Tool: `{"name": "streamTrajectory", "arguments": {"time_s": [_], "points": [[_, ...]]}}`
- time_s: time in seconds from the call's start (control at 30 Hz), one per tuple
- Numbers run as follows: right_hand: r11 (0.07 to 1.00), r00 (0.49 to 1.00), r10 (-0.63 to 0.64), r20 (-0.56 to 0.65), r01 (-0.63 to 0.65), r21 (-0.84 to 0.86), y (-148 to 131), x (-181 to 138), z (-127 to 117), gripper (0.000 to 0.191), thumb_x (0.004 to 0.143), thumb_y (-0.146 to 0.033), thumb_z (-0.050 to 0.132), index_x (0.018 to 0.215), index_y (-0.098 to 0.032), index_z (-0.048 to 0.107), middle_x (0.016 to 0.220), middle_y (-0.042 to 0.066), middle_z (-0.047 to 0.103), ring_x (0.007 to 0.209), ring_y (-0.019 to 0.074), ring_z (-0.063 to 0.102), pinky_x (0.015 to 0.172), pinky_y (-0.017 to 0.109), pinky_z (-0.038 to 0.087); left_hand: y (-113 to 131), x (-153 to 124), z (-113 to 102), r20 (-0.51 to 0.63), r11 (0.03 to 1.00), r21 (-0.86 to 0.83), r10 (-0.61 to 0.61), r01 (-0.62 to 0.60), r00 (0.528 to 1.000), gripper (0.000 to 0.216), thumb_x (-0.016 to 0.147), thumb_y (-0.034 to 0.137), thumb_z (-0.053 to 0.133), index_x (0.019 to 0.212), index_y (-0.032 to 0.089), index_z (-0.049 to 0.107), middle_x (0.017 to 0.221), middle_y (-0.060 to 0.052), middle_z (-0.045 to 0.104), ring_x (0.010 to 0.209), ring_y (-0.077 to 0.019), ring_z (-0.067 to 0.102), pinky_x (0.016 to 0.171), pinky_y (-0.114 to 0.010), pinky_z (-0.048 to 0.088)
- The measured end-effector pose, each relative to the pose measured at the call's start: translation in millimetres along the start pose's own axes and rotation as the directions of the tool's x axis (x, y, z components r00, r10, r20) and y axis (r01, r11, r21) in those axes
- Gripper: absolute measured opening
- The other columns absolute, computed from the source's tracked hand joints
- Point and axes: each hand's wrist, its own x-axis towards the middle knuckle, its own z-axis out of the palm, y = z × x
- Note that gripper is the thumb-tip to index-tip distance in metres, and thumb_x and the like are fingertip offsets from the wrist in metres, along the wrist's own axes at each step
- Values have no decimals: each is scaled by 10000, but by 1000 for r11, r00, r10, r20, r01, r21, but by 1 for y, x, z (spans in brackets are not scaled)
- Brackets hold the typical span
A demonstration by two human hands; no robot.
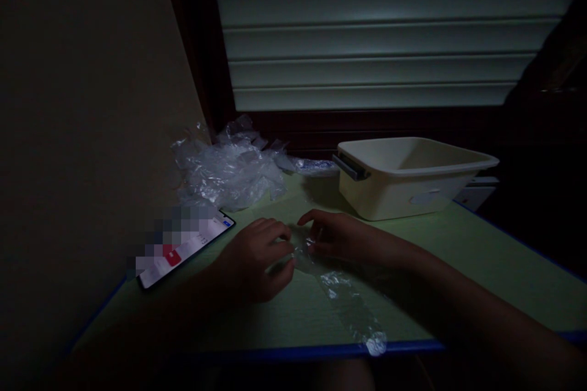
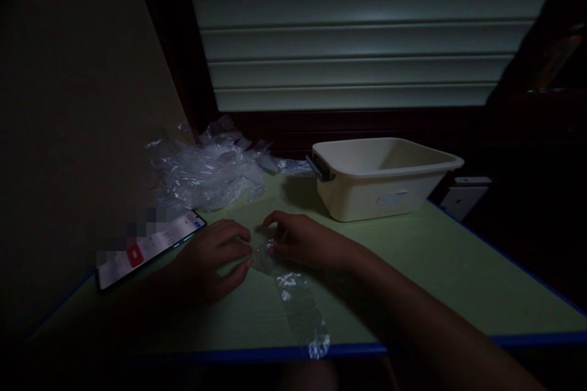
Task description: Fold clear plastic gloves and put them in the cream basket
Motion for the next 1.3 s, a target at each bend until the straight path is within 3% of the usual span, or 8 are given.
{"name": "streamTrajectory", "arguments": {"time_s": [0.3,0.53,0.6,0.73,0.9,1.13,1.3], "points": [[982,997,44,-65,-55,-179,1,0,1,402,738,-130,582,1131,-140,500,861,49,623,677,137,560,595,238,412,9,-1,1,159,990,-27,143,-140,977,145,791,191,509,780,121,635,771,-90,612,730,-192,548,656,-320,442],[902,975,-54,-216,-46,-430,10,2,-4,200,694,-83,570,880,-136,619,883,78,578,762,174,543,667,268,393,9,-2,2,183,990,-4,141,-143,973,200,823,196,456,744,131,628,715,-83,610,720,-192,560,662,-330,459],[936,982,-58,-177,-8,-352,4,1,-4,129,725,-97,541,829,-137,607,783,44,575,680,141,522,608,238,387,9,-1,2,194,989,4,143,-146,970,201,822,192,454,746,126,628,706,-82,606,718,-195,559,657,-336,459],[995,999,-37,23,39,-92,-9,0,2,97,774,-103,473,768,-137,564,650,-16,539,576,92,465,534,192,359,10,-1,1,216,988,18,148,-155,965,205,823,200,451,754,131,632,701,-81,600,703,-193,548,637,-331,451],[993,988,6,154,13,-119,-9,-2,4,96,761,-88,476,728,-136,552,636,-26,512,579,86,440,537,188,340,10,0,0,197,987,14,154,-159,968,210,826,200,464,741,134,644,714,-87,611,706,-191,557,635,-322,447],[925,991,124,43,-100,-366,-8,-6,-5,119,788,-146,462,719,-144,559,640,5,554,552,98,447,500,198,308,9,0,0,186,988,-9,156,-157,970,201,819,186,473,737,132,648,725,-86,619,704,-189,562,624,-318,451],[908,990,140,23,-119,-403,-6,-7,-8,107,771,-152,475,712,-147,564,638,20,576,548,105,468,487,202,314,9,-1,1,177,988,-7,151,-152,973,197,826,176,459,772,138,644,749,-81,620,711,-185,563,633,-322,458]]}}
